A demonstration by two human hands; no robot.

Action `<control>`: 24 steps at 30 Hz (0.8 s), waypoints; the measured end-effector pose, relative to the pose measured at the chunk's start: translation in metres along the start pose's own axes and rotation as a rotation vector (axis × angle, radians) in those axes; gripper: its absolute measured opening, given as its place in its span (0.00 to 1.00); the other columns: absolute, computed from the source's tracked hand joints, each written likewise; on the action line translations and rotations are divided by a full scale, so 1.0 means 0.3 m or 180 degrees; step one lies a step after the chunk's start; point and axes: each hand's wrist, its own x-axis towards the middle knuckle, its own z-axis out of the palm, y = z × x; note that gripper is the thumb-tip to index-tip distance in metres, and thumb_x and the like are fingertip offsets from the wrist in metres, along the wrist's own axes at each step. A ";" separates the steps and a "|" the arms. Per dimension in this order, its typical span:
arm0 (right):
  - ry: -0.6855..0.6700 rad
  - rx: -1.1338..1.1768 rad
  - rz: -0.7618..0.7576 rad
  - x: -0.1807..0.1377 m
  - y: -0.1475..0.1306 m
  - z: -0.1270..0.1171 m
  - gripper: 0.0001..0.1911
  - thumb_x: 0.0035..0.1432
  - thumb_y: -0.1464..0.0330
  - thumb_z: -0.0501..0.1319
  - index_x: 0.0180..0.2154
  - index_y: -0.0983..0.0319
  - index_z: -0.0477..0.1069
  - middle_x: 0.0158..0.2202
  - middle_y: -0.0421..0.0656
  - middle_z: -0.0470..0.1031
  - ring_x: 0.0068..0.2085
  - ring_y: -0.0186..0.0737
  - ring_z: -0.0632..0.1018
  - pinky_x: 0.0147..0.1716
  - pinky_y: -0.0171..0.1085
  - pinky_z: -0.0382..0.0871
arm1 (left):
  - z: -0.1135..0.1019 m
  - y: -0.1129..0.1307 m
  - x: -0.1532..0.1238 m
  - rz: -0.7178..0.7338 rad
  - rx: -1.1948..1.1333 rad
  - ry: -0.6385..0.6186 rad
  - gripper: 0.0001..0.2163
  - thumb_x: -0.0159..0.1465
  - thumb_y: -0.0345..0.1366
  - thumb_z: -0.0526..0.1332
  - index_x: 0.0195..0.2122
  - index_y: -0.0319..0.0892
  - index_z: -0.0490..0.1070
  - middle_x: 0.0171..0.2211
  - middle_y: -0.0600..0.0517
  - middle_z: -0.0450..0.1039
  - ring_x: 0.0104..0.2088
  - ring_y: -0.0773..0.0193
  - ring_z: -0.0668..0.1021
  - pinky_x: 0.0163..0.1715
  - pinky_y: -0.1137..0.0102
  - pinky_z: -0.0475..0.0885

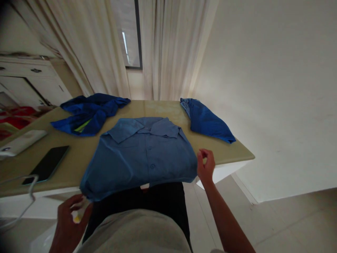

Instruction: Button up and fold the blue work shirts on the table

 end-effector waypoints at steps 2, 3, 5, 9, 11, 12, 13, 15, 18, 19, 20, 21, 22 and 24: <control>0.0296 0.0071 0.0455 -0.145 0.034 -0.073 0.20 0.67 0.49 0.61 0.43 0.59 0.69 0.39 0.45 0.73 0.39 0.44 0.74 0.42 0.45 0.71 | 0.015 -0.032 -0.053 -0.0729 -0.0406 -0.0049 0.36 0.58 0.57 0.69 0.63 0.45 0.63 0.62 0.39 0.67 0.57 0.42 0.77 0.46 0.48 0.81; 0.0296 0.0119 0.0729 -0.205 0.052 -0.095 0.21 0.64 0.48 0.63 0.43 0.59 0.68 0.39 0.45 0.72 0.39 0.44 0.74 0.41 0.44 0.71 | 0.028 -0.035 -0.065 -0.0978 -0.0641 -0.0092 0.39 0.57 0.57 0.70 0.65 0.47 0.61 0.66 0.39 0.64 0.61 0.41 0.75 0.50 0.48 0.81; 0.0000 0.0288 0.1292 -0.289 0.084 -0.117 0.26 0.60 0.44 0.66 0.45 0.58 0.68 0.43 0.47 0.74 0.41 0.46 0.76 0.40 0.44 0.72 | 0.050 -0.030 -0.066 -0.1295 -0.1044 -0.0255 0.39 0.56 0.58 0.70 0.65 0.48 0.61 0.66 0.41 0.65 0.64 0.42 0.73 0.56 0.49 0.79; -0.0755 0.0707 0.2006 -0.322 0.109 -0.122 0.32 0.52 0.41 0.70 0.45 0.58 0.71 0.42 0.47 0.78 0.39 0.47 0.77 0.34 0.42 0.72 | 0.049 -0.018 -0.030 -0.1773 -0.1247 -0.0937 0.36 0.53 0.61 0.72 0.57 0.46 0.69 0.51 0.44 0.80 0.52 0.45 0.83 0.53 0.53 0.80; -0.1052 0.0841 0.2142 -0.302 0.104 -0.125 0.31 0.50 0.41 0.71 0.40 0.59 0.74 0.35 0.45 0.78 0.35 0.47 0.77 0.33 0.42 0.71 | 0.027 -0.014 -0.013 -0.1933 -0.1295 -0.1151 0.35 0.51 0.61 0.73 0.54 0.46 0.71 0.48 0.45 0.82 0.50 0.45 0.84 0.52 0.54 0.81; -0.1228 0.0910 0.2195 -0.291 0.098 -0.129 0.30 0.49 0.41 0.72 0.38 0.59 0.75 0.33 0.45 0.79 0.34 0.47 0.77 0.34 0.43 0.72 | 0.013 -0.009 -0.005 -0.1979 -0.1368 -0.1191 0.35 0.51 0.61 0.73 0.54 0.46 0.72 0.49 0.45 0.82 0.51 0.45 0.83 0.52 0.55 0.81; -0.1411 0.0978 0.2242 -0.281 0.092 -0.134 0.30 0.48 0.42 0.73 0.37 0.59 0.76 0.33 0.45 0.80 0.35 0.49 0.78 0.36 0.44 0.73 | -0.001 -0.002 0.001 -0.2013 -0.1452 -0.1197 0.35 0.51 0.61 0.73 0.54 0.46 0.72 0.51 0.45 0.82 0.52 0.45 0.83 0.53 0.56 0.81; -0.1740 0.1084 0.2301 -0.267 0.081 -0.146 0.30 0.47 0.42 0.75 0.37 0.60 0.80 0.35 0.47 0.83 0.40 0.53 0.80 0.43 0.48 0.74 | -0.028 0.017 0.010 -0.2087 -0.1573 -0.1219 0.34 0.52 0.60 0.73 0.54 0.46 0.73 0.53 0.45 0.82 0.55 0.44 0.82 0.55 0.57 0.80; -0.1939 0.1107 0.2302 -0.258 0.072 -0.165 0.29 0.46 0.43 0.75 0.37 0.61 0.83 0.37 0.48 0.85 0.46 0.57 0.81 0.53 0.53 0.73 | -0.053 0.051 0.018 -0.2237 -0.1605 -0.1229 0.34 0.52 0.58 0.75 0.55 0.46 0.74 0.51 0.46 0.83 0.57 0.44 0.81 0.57 0.56 0.78; -0.1950 0.1109 0.2318 -0.257 0.072 -0.170 0.28 0.47 0.43 0.75 0.37 0.60 0.84 0.38 0.48 0.85 0.47 0.57 0.81 0.54 0.53 0.72 | -0.058 0.060 0.019 -0.2304 -0.1607 -0.1211 0.33 0.51 0.57 0.75 0.54 0.47 0.75 0.51 0.47 0.83 0.56 0.44 0.81 0.57 0.56 0.78; -0.1972 0.1116 0.2349 -0.257 0.074 -0.176 0.28 0.47 0.43 0.75 0.37 0.60 0.84 0.39 0.48 0.85 0.47 0.58 0.81 0.56 0.54 0.71 | -0.063 0.067 0.019 -0.2383 -0.1632 -0.1206 0.32 0.50 0.56 0.76 0.53 0.47 0.76 0.51 0.47 0.83 0.56 0.44 0.81 0.57 0.56 0.78; -0.2015 0.1126 0.2400 -0.258 0.076 -0.182 0.28 0.47 0.43 0.75 0.36 0.60 0.84 0.39 0.48 0.85 0.47 0.58 0.82 0.57 0.55 0.71 | -0.068 0.071 0.017 -0.2484 -0.1690 -0.1227 0.31 0.50 0.56 0.77 0.52 0.47 0.77 0.50 0.47 0.84 0.55 0.43 0.82 0.57 0.56 0.78; -0.2059 0.1128 0.2471 -0.258 0.079 -0.190 0.28 0.46 0.43 0.76 0.36 0.60 0.84 0.39 0.48 0.85 0.46 0.58 0.82 0.57 0.56 0.70 | -0.074 0.072 0.015 -0.2623 -0.1777 -0.1282 0.31 0.49 0.56 0.77 0.50 0.47 0.78 0.49 0.47 0.84 0.54 0.43 0.82 0.56 0.57 0.79; -0.2042 0.1142 0.2658 -0.257 0.083 -0.215 0.28 0.42 0.43 0.77 0.33 0.60 0.84 0.36 0.48 0.85 0.44 0.58 0.83 0.56 0.57 0.72 | -0.093 0.068 0.008 -0.2994 -0.1996 -0.1461 0.30 0.48 0.54 0.78 0.48 0.45 0.80 0.48 0.45 0.84 0.52 0.42 0.83 0.51 0.57 0.82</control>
